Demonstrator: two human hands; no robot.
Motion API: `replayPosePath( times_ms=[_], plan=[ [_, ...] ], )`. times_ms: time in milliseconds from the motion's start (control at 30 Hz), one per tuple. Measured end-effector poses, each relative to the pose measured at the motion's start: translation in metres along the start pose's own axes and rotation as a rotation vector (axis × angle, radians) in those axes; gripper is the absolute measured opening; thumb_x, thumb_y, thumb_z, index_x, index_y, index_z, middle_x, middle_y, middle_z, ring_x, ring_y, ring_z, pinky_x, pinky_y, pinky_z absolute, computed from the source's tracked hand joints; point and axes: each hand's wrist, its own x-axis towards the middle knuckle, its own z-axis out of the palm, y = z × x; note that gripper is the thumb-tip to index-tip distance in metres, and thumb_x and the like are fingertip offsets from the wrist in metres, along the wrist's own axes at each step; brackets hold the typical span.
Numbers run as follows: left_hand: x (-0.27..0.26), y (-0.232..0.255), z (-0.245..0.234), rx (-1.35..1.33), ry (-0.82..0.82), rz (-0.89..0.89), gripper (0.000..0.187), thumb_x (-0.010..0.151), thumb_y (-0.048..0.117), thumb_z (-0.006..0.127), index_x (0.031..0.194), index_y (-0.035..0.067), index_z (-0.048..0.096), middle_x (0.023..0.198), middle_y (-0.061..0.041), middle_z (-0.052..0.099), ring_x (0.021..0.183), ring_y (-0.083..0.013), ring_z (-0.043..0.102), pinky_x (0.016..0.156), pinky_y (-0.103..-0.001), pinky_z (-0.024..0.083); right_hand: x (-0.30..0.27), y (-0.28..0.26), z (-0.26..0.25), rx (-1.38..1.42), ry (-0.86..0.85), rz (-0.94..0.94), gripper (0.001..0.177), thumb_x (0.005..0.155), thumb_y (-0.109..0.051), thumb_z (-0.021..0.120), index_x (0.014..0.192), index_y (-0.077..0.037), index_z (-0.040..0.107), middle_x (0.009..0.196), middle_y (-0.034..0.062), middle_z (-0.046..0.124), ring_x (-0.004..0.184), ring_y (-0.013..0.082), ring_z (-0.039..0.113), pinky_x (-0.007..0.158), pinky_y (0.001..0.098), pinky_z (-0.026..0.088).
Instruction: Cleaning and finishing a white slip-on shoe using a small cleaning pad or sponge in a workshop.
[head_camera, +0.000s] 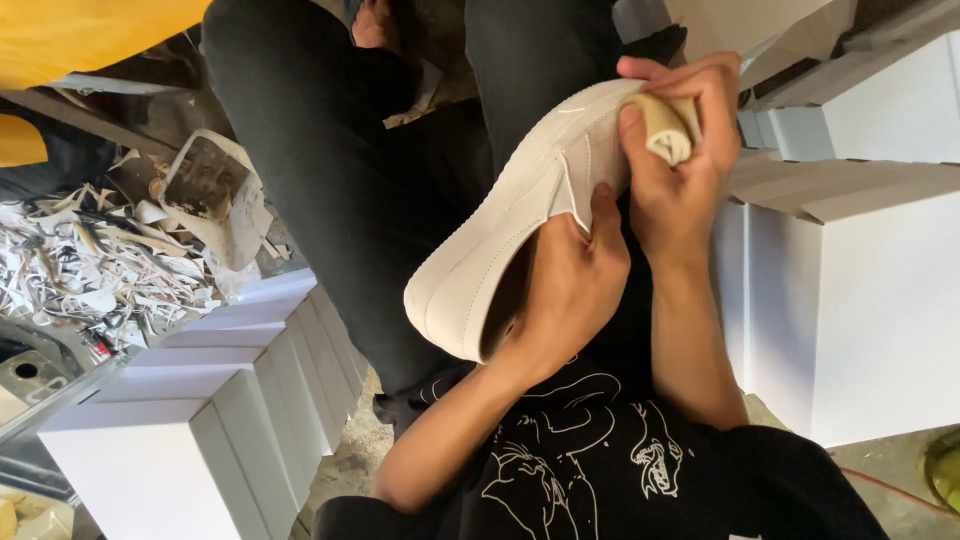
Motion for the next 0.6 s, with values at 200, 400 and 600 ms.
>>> replayPosePath(
  times_ms=[200,400,600],
  plan=[
    [-0.002,-0.001,-0.003,-0.066,0.013,-0.116,0.033,0.102,0.013,0.047,0.079,-0.004,0.063,0.050,-0.001,0.047,0.040,-0.0098,0.036,0.035,-0.032,0.029,-0.003,0.002,-0.004,0.131,0.050,0.111,0.012,0.102,0.001,0.057,0.107,0.000,0.047,0.114,0.0093,0.040,0.124,0.0382,0.064,0.110,0.0442,0.046],
    [-0.006,-0.005,-0.001,-0.022,0.024,-0.077,0.026,0.101,0.013,0.047,0.092,-0.004,0.066,0.059,-0.008,0.057,0.045,-0.0176,0.047,0.042,-0.036,0.040,-0.003,-0.001,0.003,-0.015,0.060,0.058,0.016,0.100,0.014,0.052,0.108,0.004,0.043,0.120,0.0137,0.040,0.114,0.0374,0.067,0.103,0.0433,0.049],
    [-0.003,-0.005,-0.001,-0.010,0.040,-0.065,0.026,0.100,0.012,0.047,0.090,-0.002,0.066,0.062,-0.010,0.064,0.044,-0.0188,0.054,0.041,-0.035,0.043,-0.005,0.003,0.003,0.096,-0.016,0.120,0.017,0.095,0.003,0.059,0.107,-0.002,0.049,0.120,0.0114,0.044,0.127,0.0351,0.053,0.115,0.0477,0.043]
  ],
)
